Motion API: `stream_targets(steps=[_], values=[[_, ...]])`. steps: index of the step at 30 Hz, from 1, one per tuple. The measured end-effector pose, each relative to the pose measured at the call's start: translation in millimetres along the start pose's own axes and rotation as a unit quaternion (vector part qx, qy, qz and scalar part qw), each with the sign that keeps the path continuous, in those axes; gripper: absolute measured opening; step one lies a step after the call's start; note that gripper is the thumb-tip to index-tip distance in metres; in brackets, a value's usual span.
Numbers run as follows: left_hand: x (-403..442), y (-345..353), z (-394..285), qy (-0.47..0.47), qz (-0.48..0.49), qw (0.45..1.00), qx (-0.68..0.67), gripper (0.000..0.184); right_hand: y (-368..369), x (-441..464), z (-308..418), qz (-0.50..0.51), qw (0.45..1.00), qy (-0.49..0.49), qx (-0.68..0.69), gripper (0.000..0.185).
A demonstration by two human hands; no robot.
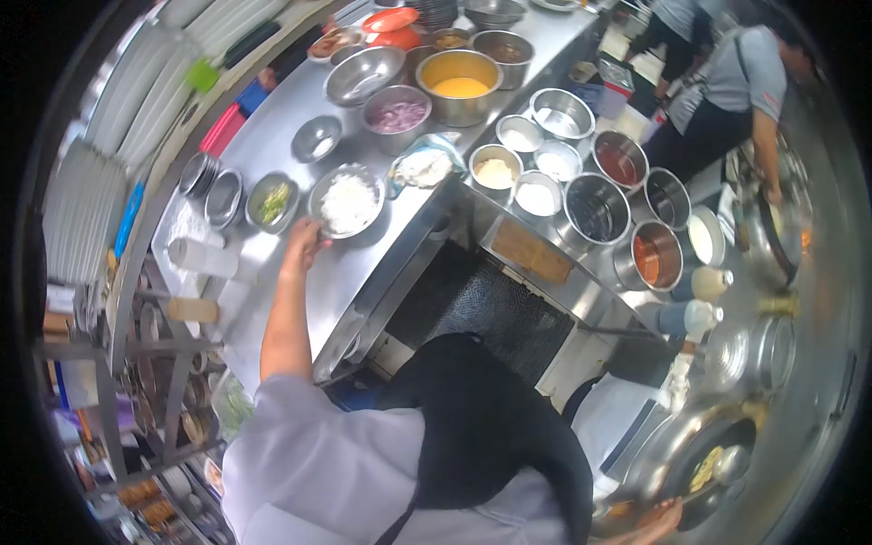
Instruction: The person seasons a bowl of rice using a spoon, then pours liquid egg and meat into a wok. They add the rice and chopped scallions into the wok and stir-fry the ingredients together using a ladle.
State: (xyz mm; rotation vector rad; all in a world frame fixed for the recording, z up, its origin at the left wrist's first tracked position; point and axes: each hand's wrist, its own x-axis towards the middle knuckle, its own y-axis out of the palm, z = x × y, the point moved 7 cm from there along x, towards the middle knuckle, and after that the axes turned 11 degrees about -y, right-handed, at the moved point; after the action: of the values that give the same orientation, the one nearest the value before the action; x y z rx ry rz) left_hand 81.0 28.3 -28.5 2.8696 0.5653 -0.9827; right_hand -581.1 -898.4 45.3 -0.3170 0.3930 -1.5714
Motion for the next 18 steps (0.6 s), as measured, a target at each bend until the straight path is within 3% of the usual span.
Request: stream_targets(steps=[2, 5, 6, 7, 8, 9, 10, 12, 13, 14, 18], values=[[-14, 1, -4, 0.047, 0.013, 0.998, -0.049, 0.021, -14, 8, -11, 0.011, 1.000, -0.004, -0.016, 0.019], [-37, 15, -15, 0.003, 0.004, 1.000, 0.021, 0.016, -35, 11, -23, 0.089, 0.994, -0.029, -0.056, 0.026], [-50, 28, -22, 0.040, 0.047, 0.998, 0.001, 0.019, -30, -9, -9, 0.084, 0.992, -0.003, -0.089, 0.030], [-64, 43, -31, 0.055, 0.034, 0.998, -0.012, 0.024, -23, -26, 17, 0.068, 0.974, -0.080, -0.201, 0.037], [-68, 52, -35, 0.119, 0.126, 0.985, -0.013, 0.028, -13, -53, 53, 0.057, 0.961, -0.102, -0.252, 0.040], [-68, 58, -40, 0.143, 0.156, 0.976, -0.047, 0.026, -15, -52, 56, 0.048, 0.955, -0.108, -0.274, 0.040], [-62, 75, -44, 0.092, 0.117, 0.987, -0.056, 0.023, -15, -54, 54, 0.054, 0.963, -0.105, -0.242, 0.039], [-109, 143, -61, 0.076, 0.139, 0.987, -0.001, 0.014, -22, -39, 51, 0.049, 0.945, -0.075, -0.313, 0.031], [-128, 176, -63, 0.082, 0.201, 0.976, -0.011, 0.015, -27, -24, 49, 0.015, 0.893, -0.206, -0.401, 0.028], [-152, 209, -62, 0.081, 0.230, 0.970, 0.003, 0.017, -30, -28, 69, 0.039, 0.904, -0.131, -0.404, 0.027], [-207, 317, -35, 0.045, 0.322, 0.945, 0.039, 0.024, -55, -18, 52, -0.006, 0.903, -0.109, -0.416, 0.028]])
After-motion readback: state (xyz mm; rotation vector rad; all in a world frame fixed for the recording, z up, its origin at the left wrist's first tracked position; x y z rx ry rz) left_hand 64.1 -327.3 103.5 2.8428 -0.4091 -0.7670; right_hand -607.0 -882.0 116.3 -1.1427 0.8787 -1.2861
